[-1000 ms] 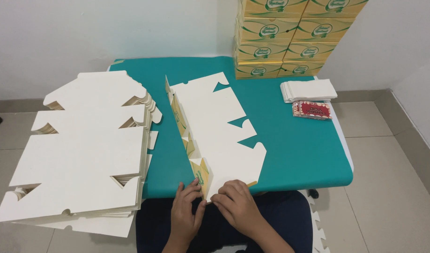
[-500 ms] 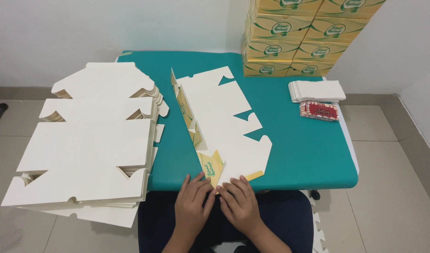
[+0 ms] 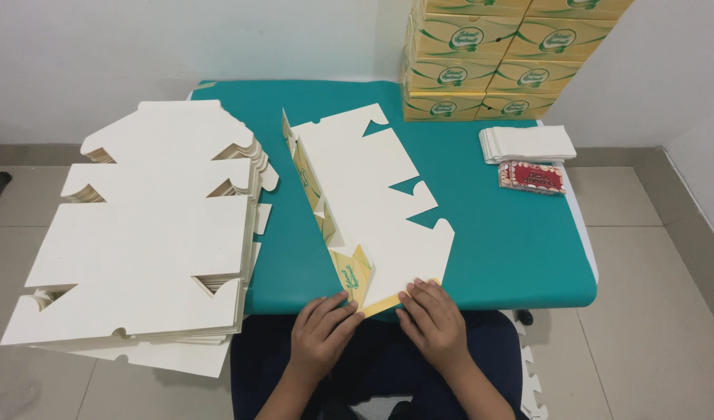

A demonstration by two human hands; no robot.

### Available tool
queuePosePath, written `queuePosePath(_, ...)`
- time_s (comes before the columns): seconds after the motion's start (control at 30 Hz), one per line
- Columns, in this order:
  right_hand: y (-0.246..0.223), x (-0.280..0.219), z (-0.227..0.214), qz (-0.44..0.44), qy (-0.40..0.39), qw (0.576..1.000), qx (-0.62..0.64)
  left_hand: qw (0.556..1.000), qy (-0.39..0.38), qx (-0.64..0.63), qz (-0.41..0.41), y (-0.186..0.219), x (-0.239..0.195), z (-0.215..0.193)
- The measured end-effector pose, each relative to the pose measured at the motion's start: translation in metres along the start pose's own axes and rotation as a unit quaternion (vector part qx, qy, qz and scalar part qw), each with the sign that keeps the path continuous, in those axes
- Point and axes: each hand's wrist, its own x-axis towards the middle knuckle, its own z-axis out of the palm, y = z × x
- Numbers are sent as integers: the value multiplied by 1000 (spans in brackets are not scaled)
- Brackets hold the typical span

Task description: Assembling a cardboard box from a flat cutout by folding and tucking flaps, then placing a sticker inside.

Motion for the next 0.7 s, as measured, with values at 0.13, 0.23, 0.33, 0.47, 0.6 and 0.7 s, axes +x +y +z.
queuePosePath(0.13,-10,5,5,-6,15,1000,-16,1000,7,-10,-9,1,7,3)
queuePosePath(0.23,-15,7,12,-16,25,999,15,1000,0,-1,4,-2,10,3)
queuePosePath(0.33,-24,15,16,-18,10,999,28,1000,3,-11,18,-8,11,3)
queuePosePath(0.47,-14,20,4,-41,14,998,40,999,9,-16,36,-13,5,9)
queuePosePath(0.6,8,16,-16,14,46,998,36,999,3,-7,41,-15,-2,11)
queuePosePath(0.7,19,13,-27,4,43,999,-27,999,23,-3,38,-14,-2,14)
